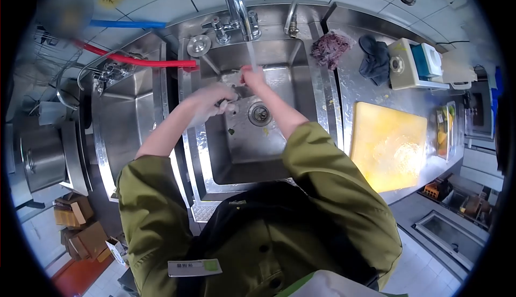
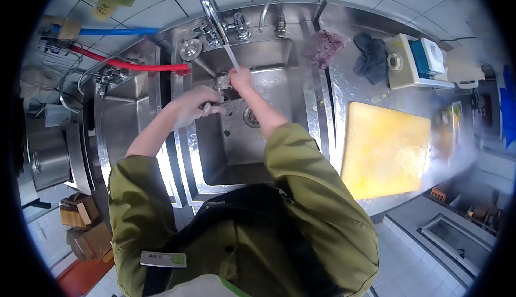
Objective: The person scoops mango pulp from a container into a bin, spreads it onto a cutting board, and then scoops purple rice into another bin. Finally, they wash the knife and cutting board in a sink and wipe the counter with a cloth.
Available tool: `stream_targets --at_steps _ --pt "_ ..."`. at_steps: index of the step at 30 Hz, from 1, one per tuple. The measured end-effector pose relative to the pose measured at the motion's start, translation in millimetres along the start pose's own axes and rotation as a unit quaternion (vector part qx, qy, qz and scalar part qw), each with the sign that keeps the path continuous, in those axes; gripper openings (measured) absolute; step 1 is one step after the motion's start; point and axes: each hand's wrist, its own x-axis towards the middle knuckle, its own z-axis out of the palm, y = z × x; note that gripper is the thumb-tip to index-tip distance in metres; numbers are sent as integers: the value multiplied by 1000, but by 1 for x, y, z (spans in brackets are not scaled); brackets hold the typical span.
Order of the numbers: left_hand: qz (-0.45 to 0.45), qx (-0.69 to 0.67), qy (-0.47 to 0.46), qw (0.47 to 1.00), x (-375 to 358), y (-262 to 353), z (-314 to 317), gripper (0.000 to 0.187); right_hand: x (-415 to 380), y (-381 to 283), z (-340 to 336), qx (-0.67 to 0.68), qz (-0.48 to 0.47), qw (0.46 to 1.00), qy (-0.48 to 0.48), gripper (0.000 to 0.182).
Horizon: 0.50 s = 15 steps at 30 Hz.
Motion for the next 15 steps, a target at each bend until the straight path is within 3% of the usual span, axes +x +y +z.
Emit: stream_targets --at_steps 2,3,5,8,9,10,11,12,15 --pt "98 149 4 984 7 17 7 10 -18 5 -24 -234 -190 946 121 13" --pt "95 185 23 978 8 37 14 10 -26 8 -37 -264 -222 936 72 25" --pt "218 382 75 895 27 34 12 16 -57 0 -47 -290 -282 914 15 29" --pt "223 460 71 856 71 25 8 6 -43 6 -61 -364 -297 882 -12 41" --pt "244 462 123 844 78 17 6 7 -31 10 -66 -365 -316 876 0 40" --pt "153 277 158 935 84 17 3 8 -26 0 -68 -365 -337 868 9 40" --pt "54 76 183 979 89 15 1 10 -23 -8 -68 -345 -301 889 8 35" --pt "-49 -131 199 970 91 10 -1 11 -22 -14 -69 -344 -284 895 -4 35" --pt "63 -40 211 975 89 -22 -10 19 -21 -34 -66 -318 -265 909 -40 38"
